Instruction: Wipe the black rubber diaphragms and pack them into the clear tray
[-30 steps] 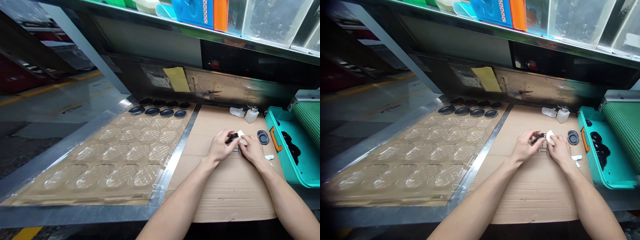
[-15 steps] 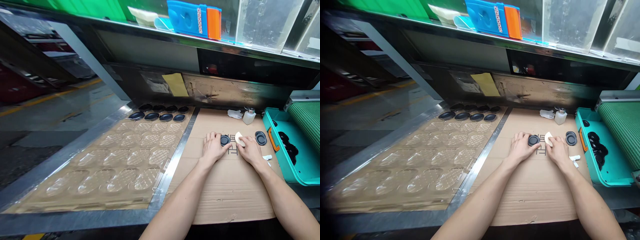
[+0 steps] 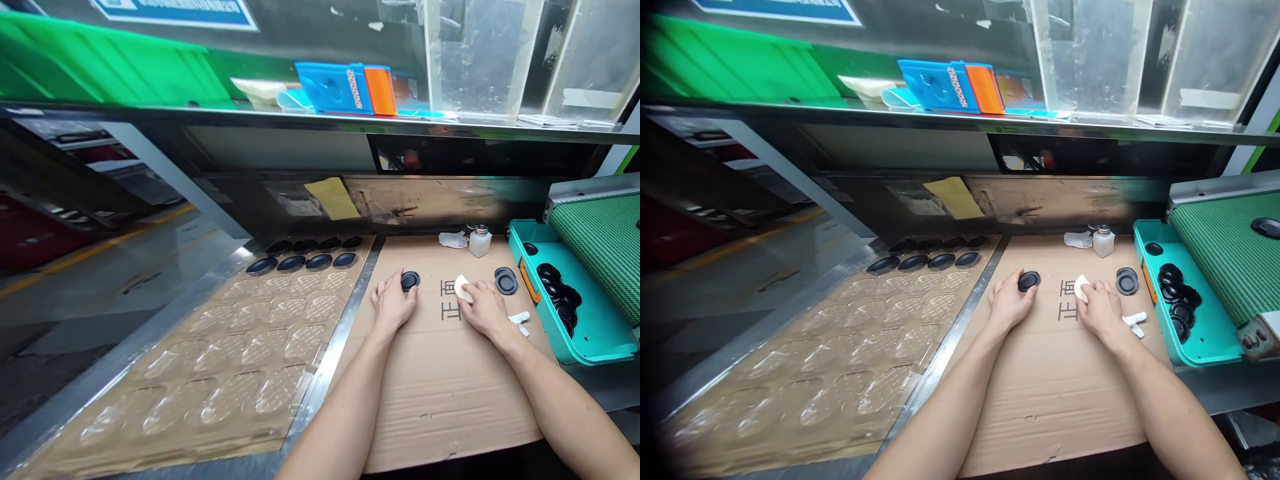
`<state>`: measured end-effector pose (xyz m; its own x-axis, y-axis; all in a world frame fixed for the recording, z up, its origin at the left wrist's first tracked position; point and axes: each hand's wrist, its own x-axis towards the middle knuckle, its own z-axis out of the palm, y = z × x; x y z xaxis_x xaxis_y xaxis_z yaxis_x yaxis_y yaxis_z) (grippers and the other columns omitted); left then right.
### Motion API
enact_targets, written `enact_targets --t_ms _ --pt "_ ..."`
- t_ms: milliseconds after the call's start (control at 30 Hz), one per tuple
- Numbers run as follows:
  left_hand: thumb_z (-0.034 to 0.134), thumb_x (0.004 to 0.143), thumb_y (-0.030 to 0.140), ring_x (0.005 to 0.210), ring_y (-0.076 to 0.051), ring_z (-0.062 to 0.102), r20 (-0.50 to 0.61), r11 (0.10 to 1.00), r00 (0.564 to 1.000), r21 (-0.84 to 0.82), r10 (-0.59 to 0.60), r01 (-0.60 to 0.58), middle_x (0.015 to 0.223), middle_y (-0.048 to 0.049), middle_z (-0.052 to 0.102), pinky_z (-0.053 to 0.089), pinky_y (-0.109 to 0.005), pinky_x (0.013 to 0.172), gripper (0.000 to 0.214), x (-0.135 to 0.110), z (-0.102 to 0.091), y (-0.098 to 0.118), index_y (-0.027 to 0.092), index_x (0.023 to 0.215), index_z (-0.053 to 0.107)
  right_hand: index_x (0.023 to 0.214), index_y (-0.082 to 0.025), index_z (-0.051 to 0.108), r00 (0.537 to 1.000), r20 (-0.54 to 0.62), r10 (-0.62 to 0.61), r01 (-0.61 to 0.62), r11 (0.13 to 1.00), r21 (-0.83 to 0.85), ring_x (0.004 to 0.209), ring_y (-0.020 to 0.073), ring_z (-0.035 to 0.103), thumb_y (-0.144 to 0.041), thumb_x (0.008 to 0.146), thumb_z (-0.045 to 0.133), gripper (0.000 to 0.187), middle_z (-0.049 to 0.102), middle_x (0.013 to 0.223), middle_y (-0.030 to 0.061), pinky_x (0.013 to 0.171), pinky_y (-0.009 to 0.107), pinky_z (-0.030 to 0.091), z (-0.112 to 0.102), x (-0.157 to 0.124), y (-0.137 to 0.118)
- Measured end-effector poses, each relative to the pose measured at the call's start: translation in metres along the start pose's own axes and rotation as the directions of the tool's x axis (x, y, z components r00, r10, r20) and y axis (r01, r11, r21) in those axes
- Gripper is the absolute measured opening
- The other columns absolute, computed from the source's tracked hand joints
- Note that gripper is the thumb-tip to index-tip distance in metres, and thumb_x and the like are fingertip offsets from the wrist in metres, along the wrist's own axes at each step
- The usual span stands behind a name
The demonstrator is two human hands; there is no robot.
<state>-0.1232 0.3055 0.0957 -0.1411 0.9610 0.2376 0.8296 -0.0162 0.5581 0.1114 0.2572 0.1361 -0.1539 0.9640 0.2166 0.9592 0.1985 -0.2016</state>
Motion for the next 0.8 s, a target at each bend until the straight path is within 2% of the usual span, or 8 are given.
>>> enact_targets --t_ms 100,167,233,300,400,467,567,800 --pt "0.058 0.087 0.039 0.135 -0.039 0.046 0.037 0.998 0.998 -0.030 0.049 -0.048 0.143 -0.0163 0.060 0.022 -0.058 0.118 0.060 0.001 -0.001 0.003 0.020 0.144 0.050 0.115 -0.026 0.070 1.000 0.011 0.003 -0.003 1.000 -0.002 0.106 0.0248 0.057 -0.037 0.096 0.057 0.025 0.068 0.106 0.0083 0.087 0.033 0.040 0.000 0.000 0.000" --pt "0.061 0.085 0.037 0.134 -0.036 0.049 0.108 0.990 0.986 -0.084 0.124 -0.116 0.140 -0.0146 0.062 0.026 -0.054 0.118 0.058 -0.003 -0.010 0.004 0.020 0.140 0.054 0.115 -0.026 0.070 1.000 0.019 0.009 -0.009 1.000 0.004 0.108 0.0251 0.056 -0.037 0.096 0.057 0.025 0.068 0.107 0.0084 0.087 0.033 0.040 0.000 0.001 0.001" --pt "0.063 0.082 0.036 0.132 -0.033 0.052 0.226 0.966 0.946 -0.167 0.234 -0.199 0.138 -0.0126 0.063 0.033 -0.049 0.117 0.055 -0.014 -0.025 0.002 0.021 0.136 0.058 0.115 -0.026 0.070 1.000 0.023 0.010 -0.010 1.000 0.006 0.108 0.0255 0.056 -0.037 0.096 0.057 0.025 0.067 0.108 0.0087 0.087 0.034 0.040 0.000 0.001 0.001" --pt "0.066 0.079 0.034 0.131 -0.031 0.054 0.348 0.939 0.880 -0.237 0.322 -0.250 0.138 -0.0104 0.063 0.037 -0.046 0.116 0.054 -0.034 -0.045 -0.003 0.024 0.133 0.061 0.114 -0.025 0.069 1.000 0.028 0.010 -0.010 1.000 0.000 0.107 0.0258 0.056 -0.037 0.096 0.056 0.025 0.067 0.108 0.0095 0.088 0.035 0.040 0.000 0.001 0.001" --pt "0.068 0.080 0.034 0.132 -0.031 0.054 0.451 0.929 0.820 -0.274 0.352 -0.248 0.140 -0.0084 0.062 0.039 -0.046 0.116 0.053 -0.069 -0.070 -0.013 0.029 0.132 0.062 0.112 -0.024 0.069 1.000 0.029 0.002 -0.002 1.000 -0.006 0.105 0.0264 0.056 -0.036 0.096 0.056 0.024 0.066 0.107 0.0108 0.088 0.036 0.041 0.001 0.001 0.001" --pt "0.067 0.083 0.035 0.134 -0.031 0.053 0.448 0.932 0.827 -0.280 0.339 -0.230 0.141 -0.0085 0.061 0.039 -0.048 0.117 0.053 -0.088 -0.077 -0.018 0.030 0.135 0.060 0.112 -0.023 0.069 1.000 0.021 -0.007 0.007 1.000 -0.007 0.106 0.0268 0.055 -0.035 0.097 0.055 0.023 0.066 0.108 0.0116 0.089 0.036 0.041 0.003 0.000 0.001" --pt "0.063 0.088 0.037 0.137 -0.031 0.050 0.365 0.930 0.867 -0.268 0.340 -0.252 0.144 -0.0090 0.060 0.034 -0.050 0.119 0.051 -0.103 -0.072 -0.020 0.028 0.138 0.057 0.114 -0.022 0.067 1.000 0.003 -0.006 0.006 1.000 -0.009 0.106 0.0275 0.053 -0.032 0.097 0.053 0.024 0.065 0.110 0.0129 0.089 0.037 0.041 0.010 -0.002 0.000" --pt "0.058 0.091 0.035 0.136 -0.030 0.052 0.208 0.915 0.896 -0.182 0.393 -0.360 0.144 -0.0103 0.060 0.031 -0.052 0.120 0.044 -0.107 -0.049 -0.016 0.027 0.134 0.057 0.127 -0.017 0.058 0.998 -0.057 -0.031 0.028 0.998 -0.059 0.111 0.0292 0.047 -0.021 0.095 0.048 0.034 0.054 0.130 0.0179 0.097 0.042 0.040 0.034 0.005 -0.018"
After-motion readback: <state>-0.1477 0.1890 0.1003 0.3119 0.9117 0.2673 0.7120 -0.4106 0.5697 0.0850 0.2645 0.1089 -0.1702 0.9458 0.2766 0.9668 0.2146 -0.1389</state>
